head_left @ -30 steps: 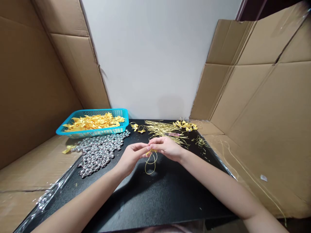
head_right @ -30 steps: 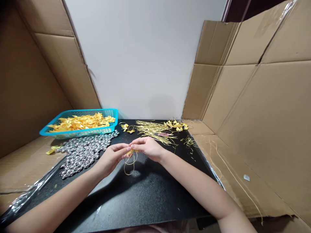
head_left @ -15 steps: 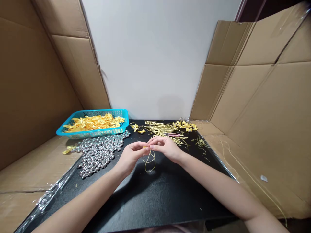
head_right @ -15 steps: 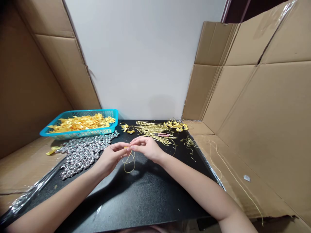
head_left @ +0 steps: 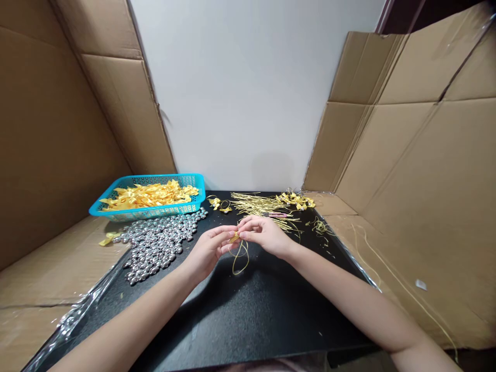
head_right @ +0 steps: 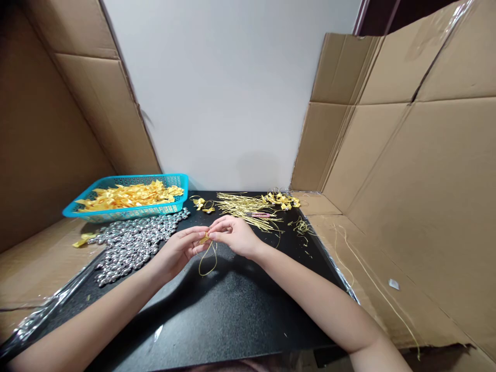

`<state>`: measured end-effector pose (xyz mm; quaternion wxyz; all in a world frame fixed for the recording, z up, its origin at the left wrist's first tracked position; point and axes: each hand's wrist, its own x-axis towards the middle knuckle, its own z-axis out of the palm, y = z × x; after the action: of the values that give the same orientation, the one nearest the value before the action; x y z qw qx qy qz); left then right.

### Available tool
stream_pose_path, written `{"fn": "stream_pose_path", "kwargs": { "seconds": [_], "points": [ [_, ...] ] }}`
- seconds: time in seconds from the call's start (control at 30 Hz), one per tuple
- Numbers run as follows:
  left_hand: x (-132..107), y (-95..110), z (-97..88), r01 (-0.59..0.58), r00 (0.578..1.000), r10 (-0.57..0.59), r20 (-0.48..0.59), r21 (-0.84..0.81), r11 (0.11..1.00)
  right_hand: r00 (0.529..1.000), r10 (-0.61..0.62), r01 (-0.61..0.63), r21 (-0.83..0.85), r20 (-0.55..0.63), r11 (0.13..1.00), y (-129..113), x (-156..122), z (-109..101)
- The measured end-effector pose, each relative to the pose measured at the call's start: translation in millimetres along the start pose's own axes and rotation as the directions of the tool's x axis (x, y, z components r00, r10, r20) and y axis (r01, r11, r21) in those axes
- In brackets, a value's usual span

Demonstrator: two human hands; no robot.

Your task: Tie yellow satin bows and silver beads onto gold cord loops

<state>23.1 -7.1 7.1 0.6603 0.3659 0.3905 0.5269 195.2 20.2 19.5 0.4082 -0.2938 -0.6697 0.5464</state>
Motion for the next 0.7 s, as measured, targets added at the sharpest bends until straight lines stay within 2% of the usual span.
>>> {"fn": "stream_pose_path", "kwargs": {
  "seconds": [0.13, 0.27, 0.33, 0.5, 0.7],
  "points": [
    [0.8, 2.2, -2.4, 0.081, 0.989, -0.079, 0.126, -0.012, 0.997, 1.0, -0.016, 0.016, -0.067, 0.009, 0.998, -1.4, -0.6, -0.7],
    [2.1, 5.2, -4.1, 0.157, 0.96, -0.164, 0.227, 0.049, 0.986, 1.0, 0.003, -0.002, -0.076, 0.009, 0.997, -0.1, -0.1, -2.3],
    [1.7, 6.0, -4.0, 0.116, 0.966, -0.134, 0.22, 0.093, 0.989, 1.0, 0.017, -0.016, -0.062, 0.006, 0.998, 0.8, 0.5, -3.1],
    [-1.6, 4.0, -1.0, -0.094, 0.983, 0.055, 0.174, 0.222, 0.97, 0.998, 0.055, -0.054, 0.032, -0.022, 0.998, 2.3, 2.0, -5.0],
    [-4.5, 0.2, 4.2, -0.154, 0.981, 0.123, 0.151, 0.218, 0.964, 0.996, 0.069, -0.064, 0.076, -0.058, 0.995, -0.1, 0.7, -4.7]
  ]
}}
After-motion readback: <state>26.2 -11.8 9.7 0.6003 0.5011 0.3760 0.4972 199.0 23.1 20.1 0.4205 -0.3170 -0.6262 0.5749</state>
